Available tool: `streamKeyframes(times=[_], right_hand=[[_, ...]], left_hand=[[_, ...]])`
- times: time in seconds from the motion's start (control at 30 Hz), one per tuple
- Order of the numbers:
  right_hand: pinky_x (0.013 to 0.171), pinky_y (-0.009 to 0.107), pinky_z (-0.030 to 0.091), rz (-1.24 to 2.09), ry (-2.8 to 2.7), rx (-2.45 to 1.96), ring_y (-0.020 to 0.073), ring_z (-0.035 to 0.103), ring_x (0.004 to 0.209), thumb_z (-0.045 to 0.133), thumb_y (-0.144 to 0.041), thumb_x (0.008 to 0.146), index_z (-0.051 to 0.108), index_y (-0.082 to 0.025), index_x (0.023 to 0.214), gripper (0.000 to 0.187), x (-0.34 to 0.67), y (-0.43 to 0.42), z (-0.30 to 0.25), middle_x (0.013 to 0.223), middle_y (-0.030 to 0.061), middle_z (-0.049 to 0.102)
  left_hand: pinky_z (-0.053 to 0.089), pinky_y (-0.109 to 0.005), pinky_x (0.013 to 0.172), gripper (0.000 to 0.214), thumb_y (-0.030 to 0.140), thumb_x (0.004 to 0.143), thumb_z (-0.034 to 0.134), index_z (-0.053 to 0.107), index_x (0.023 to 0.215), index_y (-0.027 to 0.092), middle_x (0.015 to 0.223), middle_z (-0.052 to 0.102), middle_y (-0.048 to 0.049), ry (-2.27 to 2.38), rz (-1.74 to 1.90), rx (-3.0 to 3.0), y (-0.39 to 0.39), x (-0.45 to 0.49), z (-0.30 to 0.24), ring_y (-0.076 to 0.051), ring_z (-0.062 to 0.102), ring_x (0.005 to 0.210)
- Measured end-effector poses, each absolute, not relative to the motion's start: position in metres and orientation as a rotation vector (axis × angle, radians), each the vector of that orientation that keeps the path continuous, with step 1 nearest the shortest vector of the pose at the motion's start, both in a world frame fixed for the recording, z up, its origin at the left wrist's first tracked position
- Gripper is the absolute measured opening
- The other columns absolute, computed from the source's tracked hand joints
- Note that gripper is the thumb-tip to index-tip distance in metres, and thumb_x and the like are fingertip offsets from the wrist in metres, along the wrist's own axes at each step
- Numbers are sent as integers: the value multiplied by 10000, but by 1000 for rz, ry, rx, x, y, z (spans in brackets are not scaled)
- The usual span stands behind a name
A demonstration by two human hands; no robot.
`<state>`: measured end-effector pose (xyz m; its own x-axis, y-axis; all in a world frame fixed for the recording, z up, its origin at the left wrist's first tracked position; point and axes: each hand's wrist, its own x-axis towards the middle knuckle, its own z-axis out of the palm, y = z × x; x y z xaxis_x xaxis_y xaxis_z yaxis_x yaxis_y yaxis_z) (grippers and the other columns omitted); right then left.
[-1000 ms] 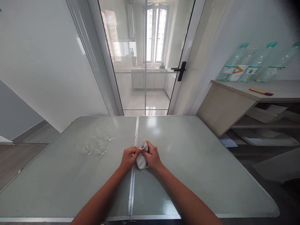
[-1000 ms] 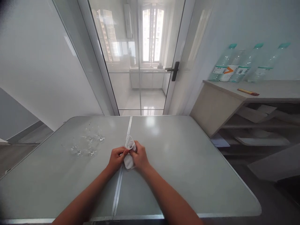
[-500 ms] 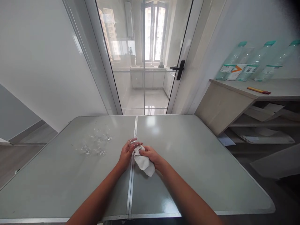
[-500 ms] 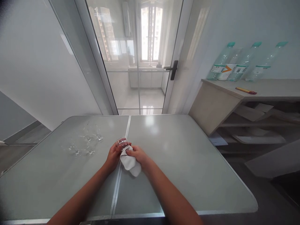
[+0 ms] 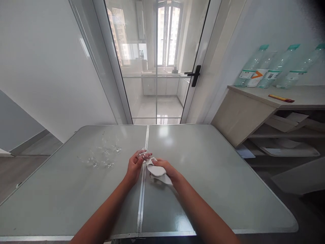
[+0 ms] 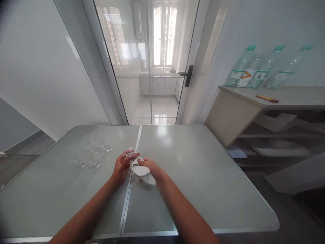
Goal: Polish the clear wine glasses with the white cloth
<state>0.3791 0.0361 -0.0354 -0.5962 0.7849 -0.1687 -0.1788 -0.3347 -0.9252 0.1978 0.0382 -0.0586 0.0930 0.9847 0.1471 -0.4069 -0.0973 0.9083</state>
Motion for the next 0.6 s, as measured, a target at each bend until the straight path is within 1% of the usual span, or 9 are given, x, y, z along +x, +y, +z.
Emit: streamKeyframes(times=[0.03, 0.1, 0.13, 0.2, 0.27, 0.33, 0.4, 0.5, 0.6], right_hand=[[578, 271, 393, 2008, -1262, -817, 141, 505, 579, 686, -698, 778, 609, -171, 871, 541, 381, 36, -34, 710, 15, 596], [600, 268, 395, 1876, -1429, -861, 148, 522, 615, 693, -609, 812, 616, -174, 897, 450, 383, 35, -30, 749, 17, 611], [631, 271, 402, 1706, -1570, -932, 158, 540, 656, 693, -528, 837, 619, -181, 913, 363, 382, 33, -29, 779, 19, 625], [733, 293, 416, 1220, -1843, -1128, 190, 576, 769, 660, -354, 878, 613, -193, 930, 175, 380, 31, -28, 854, 35, 656], [826, 319, 402, 791, -2000, -1280, 212, 586, 862, 597, -246, 913, 601, -196, 939, 57, 375, 28, -30, 922, 64, 678], [839, 322, 390, 664, -2024, -1348, 213, 583, 868, 550, -227, 947, 592, -199, 948, 50, 371, 27, -33, 926, 71, 684], [773, 298, 390, 836, -1929, -1314, 196, 567, 794, 553, -286, 964, 590, -204, 915, 102, 367, 27, -36, 845, 43, 667], [663, 273, 392, 1412, -1541, -1088, 162, 525, 670, 572, -502, 957, 599, -196, 870, 319, 366, 28, -38, 749, 14, 619], [603, 269, 392, 1876, -1206, -846, 135, 485, 593, 646, -708, 835, 603, -185, 845, 525, 370, 28, -36, 715, 4, 593]], left_hand=[[546, -434, 955, 643, 569, 791, 797, 636, 1254, 152, 1180, 756, -190, 737, 1381, 1047, 38, 198, -59, -314, 732, 1058], [543, -440, 959, 627, 543, 802, 798, 628, 1259, 151, 1193, 750, -195, 747, 1395, 1070, 37, 198, -58, -308, 732, 1049], [542, -441, 960, 613, 518, 804, 806, 621, 1261, 153, 1200, 747, -195, 770, 1401, 1083, 37, 198, -57, -301, 735, 1037], [538, -443, 977, 597, 450, 791, 837, 605, 1263, 168, 1222, 742, -187, 833, 1406, 1106, 37, 198, -55, -293, 735, 1040], [532, -447, 1001, 603, 400, 779, 857, 588, 1274, 187, 1240, 738, -173, 891, 1405, 1112, 38, 199, -53, -293, 730, 1072], [535, -438, 1001, 605, 394, 786, 852, 582, 1289, 191, 1246, 738, -166, 924, 1404, 1109, 39, 198, -53, -291, 724, 1092], [550, -417, 969, 602, 421, 793, 842, 598, 1287, 178, 1230, 743, -169, 939, 1405, 1099, 40, 198, -55, -285, 730, 1062], [571, -401, 905, 616, 518, 795, 816, 635, 1256, 153, 1173, 761, -179, 897, 1399, 1049, 40, 196, -59, -280, 746, 982], [577, -405, 888, 669, 604, 783, 792, 650, 1251, 148, 1162, 761, -190, 793, 1396, 1024, 38, 196, -60, -284, 744, 975]])
